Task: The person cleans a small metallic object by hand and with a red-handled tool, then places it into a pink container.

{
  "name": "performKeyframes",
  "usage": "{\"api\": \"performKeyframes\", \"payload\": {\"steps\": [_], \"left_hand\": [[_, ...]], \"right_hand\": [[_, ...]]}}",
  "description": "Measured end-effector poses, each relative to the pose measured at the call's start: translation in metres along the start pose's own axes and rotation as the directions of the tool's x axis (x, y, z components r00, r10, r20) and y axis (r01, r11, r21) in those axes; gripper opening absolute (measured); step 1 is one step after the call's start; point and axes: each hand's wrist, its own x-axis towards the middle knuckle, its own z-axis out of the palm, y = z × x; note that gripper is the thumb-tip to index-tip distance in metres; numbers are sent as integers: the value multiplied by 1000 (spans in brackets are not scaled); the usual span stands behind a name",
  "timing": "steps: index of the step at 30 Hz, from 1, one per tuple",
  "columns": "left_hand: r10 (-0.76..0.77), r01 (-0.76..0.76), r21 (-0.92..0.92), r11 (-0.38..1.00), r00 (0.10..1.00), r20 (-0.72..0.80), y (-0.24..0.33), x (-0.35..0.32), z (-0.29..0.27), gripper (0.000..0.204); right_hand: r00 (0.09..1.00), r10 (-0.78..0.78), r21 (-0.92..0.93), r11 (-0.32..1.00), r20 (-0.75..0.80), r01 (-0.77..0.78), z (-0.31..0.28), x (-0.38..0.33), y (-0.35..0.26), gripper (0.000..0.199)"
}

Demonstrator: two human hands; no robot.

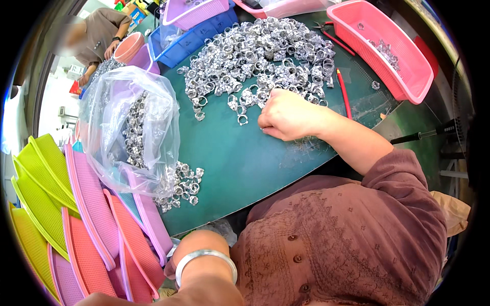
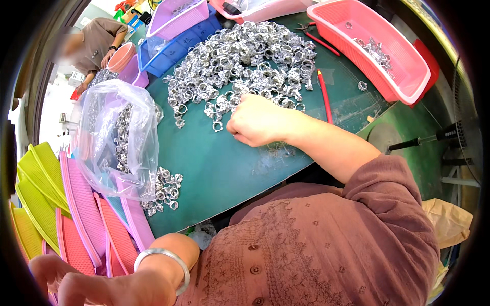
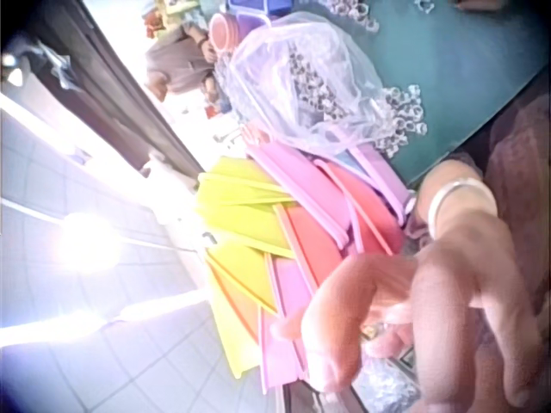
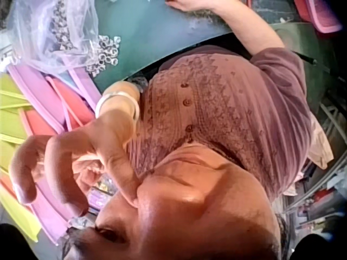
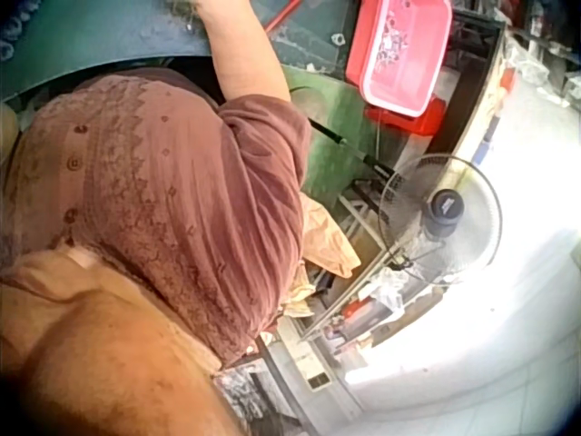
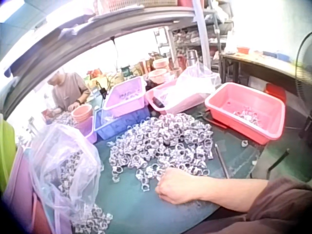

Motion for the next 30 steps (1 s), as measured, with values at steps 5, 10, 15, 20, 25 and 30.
{"api": "performKeyframes", "payload": {"steps": [5, 10, 15, 20, 25, 30], "left_hand": [[-174, 173, 59, 983, 984, 25, 10, 6, 1, 39], [-118, 113, 85, 990, 991, 55, 5, 4, -4, 36], [-293, 293, 7, 956, 954, 54, 9, 19, -8, 34], [-208, 209, 101, 973, 978, -20, 4, 12, -4, 37], [-49, 58, 89, 994, 994, -98, -4, -10, -44, 43], [-139, 582, 318, 748, 606, -783, -49, -31, -144, 18]], "right_hand": [[997, 74, 154, 986, -18, -70, 1, 0, -1, 8], [989, 144, 457, 881, -20, -119, 0, 5, -6, 12], [959, 281, 807, 556, 41, -198, 7, 7, -7, 11], [947, 291, 978, 109, 140, -178, 12, 7, -4, 7], [942, 316, 989, 57, 109, -134, 12, 14, -6, 9], [916, 375, 987, 8, 143, -158, 10, 5, 1, 14]]}}
